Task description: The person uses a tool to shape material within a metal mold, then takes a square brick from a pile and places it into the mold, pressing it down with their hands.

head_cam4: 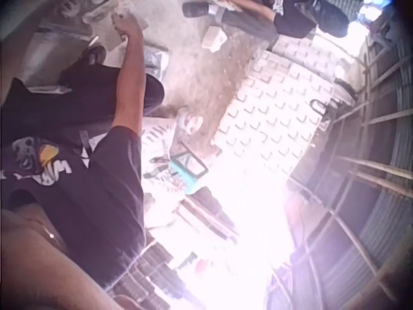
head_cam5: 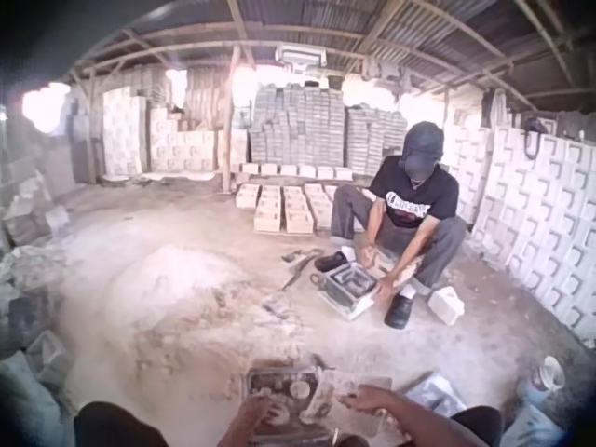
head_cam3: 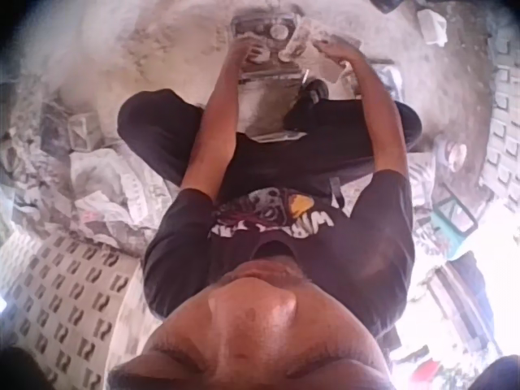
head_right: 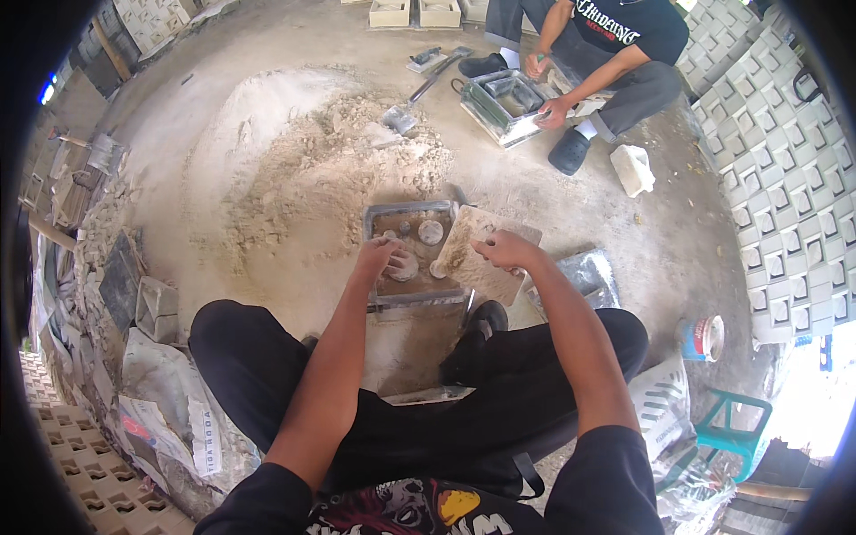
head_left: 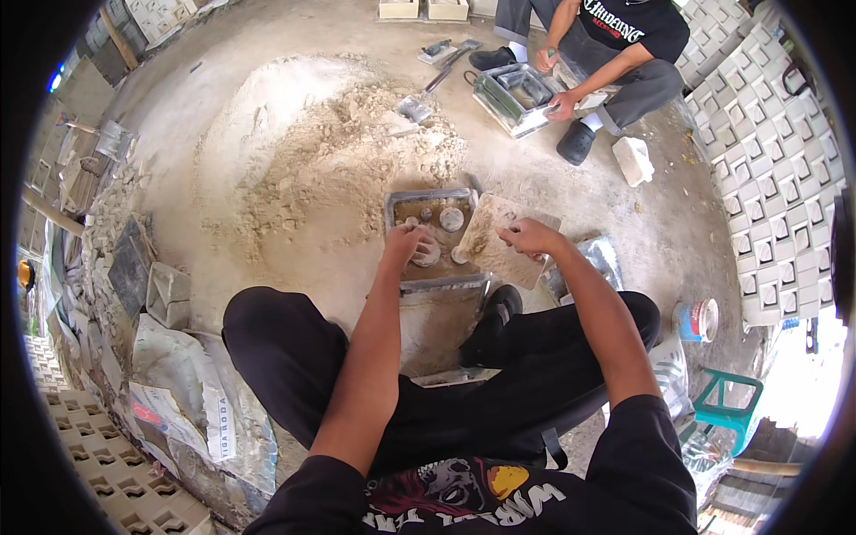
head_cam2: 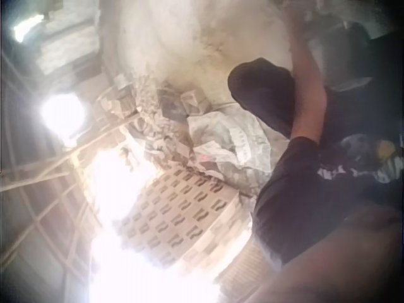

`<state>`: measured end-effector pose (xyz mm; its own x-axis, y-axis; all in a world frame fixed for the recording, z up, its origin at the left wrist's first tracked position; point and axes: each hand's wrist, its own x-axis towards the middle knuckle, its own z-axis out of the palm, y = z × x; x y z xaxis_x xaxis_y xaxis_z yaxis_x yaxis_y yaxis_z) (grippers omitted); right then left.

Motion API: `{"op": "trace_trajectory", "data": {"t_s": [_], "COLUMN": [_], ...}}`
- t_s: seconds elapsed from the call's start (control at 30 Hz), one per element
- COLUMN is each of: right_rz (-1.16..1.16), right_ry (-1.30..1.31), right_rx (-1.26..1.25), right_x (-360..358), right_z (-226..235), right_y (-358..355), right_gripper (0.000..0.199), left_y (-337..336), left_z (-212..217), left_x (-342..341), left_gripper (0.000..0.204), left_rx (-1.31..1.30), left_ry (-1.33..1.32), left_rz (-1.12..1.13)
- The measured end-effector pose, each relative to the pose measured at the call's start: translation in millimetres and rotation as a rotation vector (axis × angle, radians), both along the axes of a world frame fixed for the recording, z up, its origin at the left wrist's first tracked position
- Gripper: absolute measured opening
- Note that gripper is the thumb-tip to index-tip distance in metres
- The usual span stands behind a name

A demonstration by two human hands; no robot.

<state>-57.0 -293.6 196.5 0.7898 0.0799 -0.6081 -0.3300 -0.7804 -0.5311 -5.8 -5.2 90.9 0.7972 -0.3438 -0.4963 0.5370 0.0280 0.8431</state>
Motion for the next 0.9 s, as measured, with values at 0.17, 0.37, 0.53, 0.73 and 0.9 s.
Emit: {"op": "trace_trajectory", "data": {"t_s": [0.17, 0.37, 0.53, 0.73, 0.9], "right_rz": [0.194, 0.465, 0.536, 0.363, -0.224], "right_ry": [-0.044, -0.012, -0.020, -0.150, -0.226], "right_rx": [-0.177, -0.472, -0.655, -0.560, 0.029], "right_x": [10, 34, 47, 67, 101], "right_z": [2, 25, 27, 64, 28], "right_y": [-24, 17, 51, 80, 105], "right_gripper": [0.056, 0.059, 0.054, 0.049, 0.048], "left_y": [-15, -19, -26, 22, 78], "left_z": [-12, -23, -18, -28, -30], "left_x": [-5, -9, -9, 10, 29], "left_gripper": [0.024, 0.023, 0.022, 0.024, 0.031], "left_rx": [0.004, 0.136, 0.178, 0.135, 0.153], "left_ry": [-0.059, -0.207, -0.299, -0.378, -0.201], "left_rz": [0.040, -0.052, -0.037, 0.237, 0.429]}}
